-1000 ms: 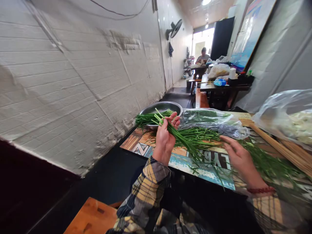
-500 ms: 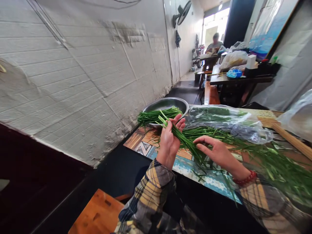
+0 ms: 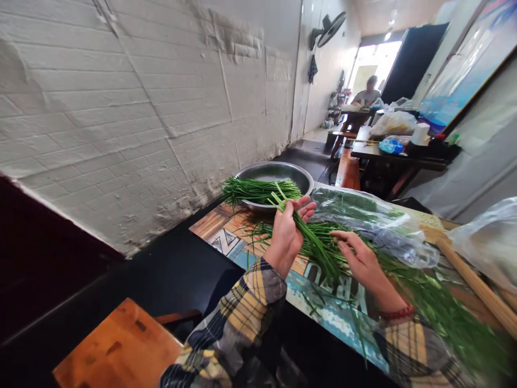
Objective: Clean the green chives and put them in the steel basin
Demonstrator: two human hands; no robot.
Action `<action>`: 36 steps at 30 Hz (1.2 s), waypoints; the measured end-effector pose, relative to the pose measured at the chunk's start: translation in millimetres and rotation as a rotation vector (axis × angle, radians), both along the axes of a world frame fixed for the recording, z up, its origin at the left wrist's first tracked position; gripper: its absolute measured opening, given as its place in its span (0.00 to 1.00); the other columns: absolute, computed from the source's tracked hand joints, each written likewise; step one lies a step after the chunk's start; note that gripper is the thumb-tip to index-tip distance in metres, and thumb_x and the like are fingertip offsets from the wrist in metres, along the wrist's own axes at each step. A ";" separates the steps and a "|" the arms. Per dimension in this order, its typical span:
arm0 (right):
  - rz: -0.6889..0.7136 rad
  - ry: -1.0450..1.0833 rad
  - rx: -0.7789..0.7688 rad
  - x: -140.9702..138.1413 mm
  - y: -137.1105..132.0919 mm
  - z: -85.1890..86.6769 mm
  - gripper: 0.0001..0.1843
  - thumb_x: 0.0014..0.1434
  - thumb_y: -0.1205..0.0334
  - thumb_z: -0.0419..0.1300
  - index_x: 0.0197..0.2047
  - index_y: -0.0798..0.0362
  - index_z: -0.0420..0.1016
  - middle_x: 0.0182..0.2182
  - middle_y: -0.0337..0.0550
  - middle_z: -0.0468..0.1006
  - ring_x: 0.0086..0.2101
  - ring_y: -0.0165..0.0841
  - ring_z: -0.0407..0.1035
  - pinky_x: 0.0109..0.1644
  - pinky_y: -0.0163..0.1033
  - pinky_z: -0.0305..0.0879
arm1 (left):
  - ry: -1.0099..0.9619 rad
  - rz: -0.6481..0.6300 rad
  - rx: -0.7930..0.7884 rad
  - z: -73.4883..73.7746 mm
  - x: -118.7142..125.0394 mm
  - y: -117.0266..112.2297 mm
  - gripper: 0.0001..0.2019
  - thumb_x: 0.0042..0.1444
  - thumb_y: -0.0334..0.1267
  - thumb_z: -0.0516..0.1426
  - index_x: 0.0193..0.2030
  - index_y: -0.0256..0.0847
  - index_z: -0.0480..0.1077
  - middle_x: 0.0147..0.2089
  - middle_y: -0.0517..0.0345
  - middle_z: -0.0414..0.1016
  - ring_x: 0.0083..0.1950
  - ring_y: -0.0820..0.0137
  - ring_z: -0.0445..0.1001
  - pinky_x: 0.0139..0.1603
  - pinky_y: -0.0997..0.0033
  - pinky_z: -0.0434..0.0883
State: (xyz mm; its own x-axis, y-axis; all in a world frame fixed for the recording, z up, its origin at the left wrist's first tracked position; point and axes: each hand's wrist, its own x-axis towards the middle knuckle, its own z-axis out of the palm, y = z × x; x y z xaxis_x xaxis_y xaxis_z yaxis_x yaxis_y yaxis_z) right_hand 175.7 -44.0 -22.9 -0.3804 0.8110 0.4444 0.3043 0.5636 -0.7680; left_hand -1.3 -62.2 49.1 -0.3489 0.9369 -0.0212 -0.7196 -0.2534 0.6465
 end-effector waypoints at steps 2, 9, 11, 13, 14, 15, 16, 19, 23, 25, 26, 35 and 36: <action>0.091 0.089 -0.163 -0.1 2.7 0.9 0.24 0.64 0.47 0.49 0.58 0.47 0.69 0.54 0.47 0.73 0.54 0.42 0.66 0.60 0.50 0.59 | -0.003 -0.024 0.001 -1.0 5.2 3.7 0.10 0.68 0.36 0.45 0.35 0.38 0.61 0.42 0.49 0.78 0.36 0.70 0.79 0.46 0.66 0.71; 0.344 0.121 -0.566 -24.3 -12.6 10.1 0.23 0.55 0.43 0.62 0.46 0.52 0.76 0.36 0.43 0.79 0.37 0.37 0.72 0.42 0.40 0.69 | -0.001 -0.059 0.018 -4.4 16.8 8.0 0.07 0.67 0.36 0.46 0.37 0.39 0.61 0.42 0.50 0.78 0.36 0.69 0.80 0.42 0.69 0.71; 0.370 0.164 -0.675 -28.2 -16.5 8.4 0.19 0.57 0.45 0.60 0.36 0.54 0.75 0.26 0.39 0.75 0.27 0.30 0.67 0.32 0.35 0.64 | 0.017 -0.057 0.036 -4.9 13.3 6.1 0.07 0.66 0.36 0.47 0.37 0.38 0.61 0.43 0.49 0.78 0.36 0.69 0.80 0.41 0.69 0.71; 0.375 0.212 -0.716 -31.3 -18.0 5.3 0.19 0.58 0.45 0.59 0.30 0.55 0.71 0.23 0.37 0.71 0.24 0.27 0.63 0.28 0.32 0.59 | 0.034 -0.050 0.045 -4.9 9.3 3.7 0.07 0.66 0.36 0.47 0.37 0.38 0.61 0.43 0.49 0.78 0.36 0.68 0.80 0.41 0.68 0.72; 0.364 0.221 -0.701 -33.2 -18.2 3.8 0.19 0.58 0.46 0.59 0.29 0.55 0.71 0.23 0.37 0.70 0.24 0.27 0.62 0.29 0.32 0.58 | 0.041 -0.046 0.045 -4.7 7.7 2.5 0.07 0.66 0.36 0.47 0.37 0.38 0.61 0.43 0.49 0.78 0.36 0.68 0.80 0.42 0.68 0.72; 0.347 0.211 -0.674 -35.6 -18.3 2.8 0.18 0.59 0.48 0.58 0.29 0.55 0.70 0.22 0.36 0.70 0.24 0.27 0.62 0.29 0.32 0.57 | 0.047 -0.042 0.046 -4.4 6.7 1.5 0.07 0.66 0.36 0.47 0.37 0.38 0.61 0.43 0.49 0.78 0.36 0.68 0.80 0.42 0.67 0.72; 0.319 0.184 -0.636 -38.2 -18.7 2.2 0.16 0.59 0.50 0.57 0.29 0.54 0.71 0.21 0.36 0.69 0.24 0.27 0.61 0.30 0.32 0.57 | 0.053 -0.038 0.049 -4.1 6.3 0.7 0.07 0.66 0.36 0.47 0.37 0.38 0.61 0.43 0.49 0.78 0.36 0.68 0.80 0.42 0.67 0.72; 0.185 0.074 -0.469 -45.8 -21.8 2.8 0.10 0.57 0.57 0.55 0.33 0.54 0.73 0.21 0.34 0.68 0.25 0.28 0.61 0.31 0.33 0.58 | 0.070 -0.028 0.068 -3.4 6.2 -0.5 0.08 0.66 0.36 0.47 0.37 0.38 0.61 0.42 0.49 0.78 0.36 0.68 0.80 0.41 0.68 0.72; 0.117 -0.068 -0.236 -43.0 -27.5 1.0 0.14 0.59 0.57 0.52 0.42 0.53 0.75 0.30 0.40 0.76 0.33 0.34 0.69 0.40 0.38 0.66 | 0.069 -0.011 0.067 -4.4 0.1 0.4 0.07 0.66 0.36 0.47 0.37 0.38 0.61 0.41 0.50 0.78 0.35 0.68 0.80 0.40 0.68 0.72; 0.128 -0.128 -0.162 -34.1 -28.9 -5.0 0.17 0.62 0.55 0.51 0.48 0.53 0.73 0.38 0.45 0.79 0.39 0.38 0.72 0.47 0.42 0.68 | 0.058 0.014 0.064 -5.3 -6.9 1.4 0.07 0.66 0.36 0.47 0.37 0.38 0.61 0.40 0.50 0.78 0.35 0.68 0.80 0.40 0.68 0.72; 0.106 -0.158 -0.124 -28.6 -29.0 -9.4 0.18 0.63 0.55 0.50 0.49 0.53 0.73 0.42 0.48 0.79 0.42 0.40 0.73 0.50 0.45 0.68 | 0.053 0.030 0.067 -5.8 -10.6 1.9 0.07 0.66 0.36 0.47 0.37 0.38 0.61 0.40 0.50 0.78 0.35 0.68 0.80 0.39 0.68 0.72; 0.039 -0.459 0.232 1.4 -30.1 -47.1 0.21 0.66 0.62 0.44 0.56 0.57 0.69 0.50 0.56 0.77 0.50 0.42 0.73 0.55 0.48 0.72 | 0.033 0.022 0.061 -15.3 -16.4 8.5 0.07 0.66 0.38 0.49 0.36 0.39 0.61 0.40 0.50 0.78 0.37 0.67 0.80 0.42 0.67 0.72; 0.022 -0.491 0.263 3.6 -31.3 -47.7 0.21 0.65 0.64 0.44 0.55 0.57 0.70 0.50 0.56 0.78 0.49 0.42 0.74 0.53 0.48 0.73 | 0.030 0.014 0.056 -16.4 -14.6 8.4 0.07 0.65 0.38 0.49 0.36 0.39 0.61 0.40 0.50 0.78 0.37 0.67 0.80 0.43 0.66 0.72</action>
